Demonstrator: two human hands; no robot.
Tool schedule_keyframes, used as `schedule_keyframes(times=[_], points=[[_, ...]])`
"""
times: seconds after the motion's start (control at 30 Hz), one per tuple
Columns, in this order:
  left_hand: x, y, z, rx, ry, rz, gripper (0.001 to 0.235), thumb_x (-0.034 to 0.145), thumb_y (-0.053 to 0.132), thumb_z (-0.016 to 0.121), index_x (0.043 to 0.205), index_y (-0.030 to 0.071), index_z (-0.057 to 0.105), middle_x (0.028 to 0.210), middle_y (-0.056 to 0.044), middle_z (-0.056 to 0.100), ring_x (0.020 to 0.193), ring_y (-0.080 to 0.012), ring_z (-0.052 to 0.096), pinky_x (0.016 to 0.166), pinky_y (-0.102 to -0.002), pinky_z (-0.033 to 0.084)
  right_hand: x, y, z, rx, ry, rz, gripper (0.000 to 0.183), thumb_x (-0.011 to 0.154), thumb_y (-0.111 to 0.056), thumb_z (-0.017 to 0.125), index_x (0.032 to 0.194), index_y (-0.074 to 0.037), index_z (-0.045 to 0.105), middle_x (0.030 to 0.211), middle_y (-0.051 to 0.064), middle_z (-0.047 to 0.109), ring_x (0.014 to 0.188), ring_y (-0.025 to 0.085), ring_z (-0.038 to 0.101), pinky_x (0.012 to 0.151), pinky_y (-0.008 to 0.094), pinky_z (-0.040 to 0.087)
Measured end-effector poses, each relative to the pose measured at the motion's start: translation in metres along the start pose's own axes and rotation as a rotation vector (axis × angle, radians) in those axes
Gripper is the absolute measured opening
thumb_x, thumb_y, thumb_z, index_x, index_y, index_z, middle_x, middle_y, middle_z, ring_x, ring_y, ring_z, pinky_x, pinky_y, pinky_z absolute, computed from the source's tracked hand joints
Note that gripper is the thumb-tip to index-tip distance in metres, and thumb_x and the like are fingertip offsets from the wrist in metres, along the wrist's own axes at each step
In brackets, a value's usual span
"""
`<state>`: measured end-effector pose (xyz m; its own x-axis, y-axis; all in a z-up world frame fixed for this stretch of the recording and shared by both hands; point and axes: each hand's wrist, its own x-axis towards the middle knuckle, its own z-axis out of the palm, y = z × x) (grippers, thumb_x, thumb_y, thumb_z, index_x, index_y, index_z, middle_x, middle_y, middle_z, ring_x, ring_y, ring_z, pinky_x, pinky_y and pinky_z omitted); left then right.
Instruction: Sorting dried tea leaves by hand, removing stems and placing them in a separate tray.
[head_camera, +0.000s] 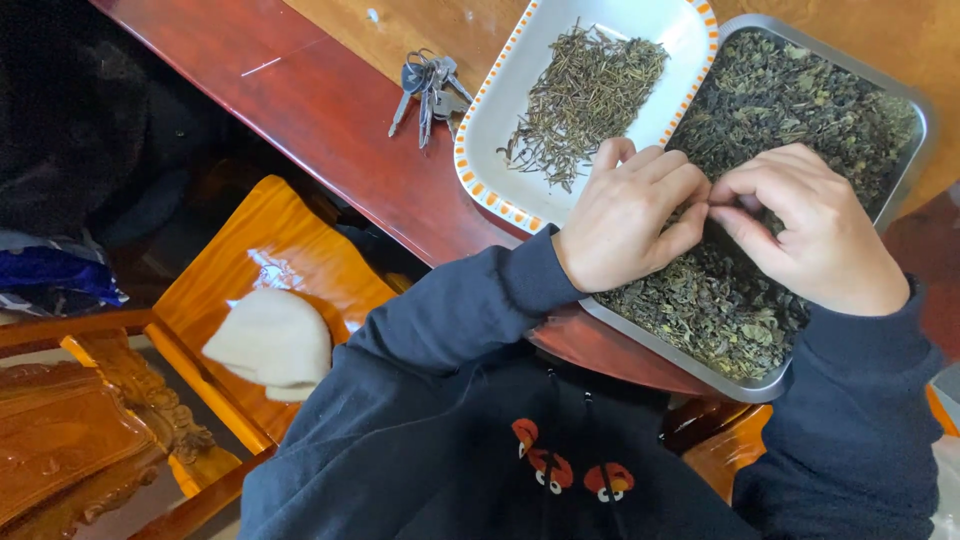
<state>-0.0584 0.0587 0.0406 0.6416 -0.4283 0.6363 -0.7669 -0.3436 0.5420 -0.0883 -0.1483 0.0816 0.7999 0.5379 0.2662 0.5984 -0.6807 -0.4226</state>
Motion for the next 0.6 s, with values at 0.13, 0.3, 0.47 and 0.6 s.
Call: schedule_keyframes(times=[0.13,0.3,0.47,0.6], points=[[0.000,0.000,-0.002,-0.034,-0.045,-0.010,0.024,0.099,0.036,0.056,0.088,0.015,0.054,0.084,0.000,0.059,0.083,-0.0259,0.059,0.089,-0.043,0.034,0.001,-0.002,0.000,0.014,0.050,-0.038,0.011,0.099,0.010,0.072,0.096,0.002,0.065,0.089,0.012,0.066,0.082,0.030,0.059,0.091,0.044,0.046],[-0.002,-0.002,0.000,-0.011,-0.052,0.013,0.012,0.100,0.024,0.054,0.092,0.016,0.058,0.085,0.000,0.057,0.080,-0.0258,0.059,0.085,-0.043,0.034,-0.002,0.005,0.003,-0.050,0.119,-0.076,0.014,0.095,0.010,0.082,0.096,0.005,0.069,0.094,0.014,0.071,0.088,0.032,0.065,0.093,0.046,0.050],[-0.005,-0.005,0.005,0.041,-0.081,0.089,0.016,0.099,0.024,0.055,0.090,0.011,0.057,0.082,-0.008,0.056,0.079,-0.0336,0.058,0.069,-0.047,0.045,0.000,-0.001,-0.009,-0.040,0.020,-0.040,0.011,0.093,0.000,0.080,0.095,0.003,0.069,0.090,0.013,0.071,0.083,0.028,0.065,0.092,0.045,0.050],[0.000,-0.005,-0.005,0.112,-0.014,0.088,0.018,0.101,0.021,0.056,0.089,0.009,0.059,0.080,-0.007,0.056,0.077,-0.0314,0.056,0.067,-0.046,0.040,-0.020,0.012,-0.023,0.032,0.064,0.091,0.016,0.098,0.012,0.076,0.114,0.010,0.074,0.104,0.021,0.074,0.095,0.028,0.067,0.099,0.043,0.055]])
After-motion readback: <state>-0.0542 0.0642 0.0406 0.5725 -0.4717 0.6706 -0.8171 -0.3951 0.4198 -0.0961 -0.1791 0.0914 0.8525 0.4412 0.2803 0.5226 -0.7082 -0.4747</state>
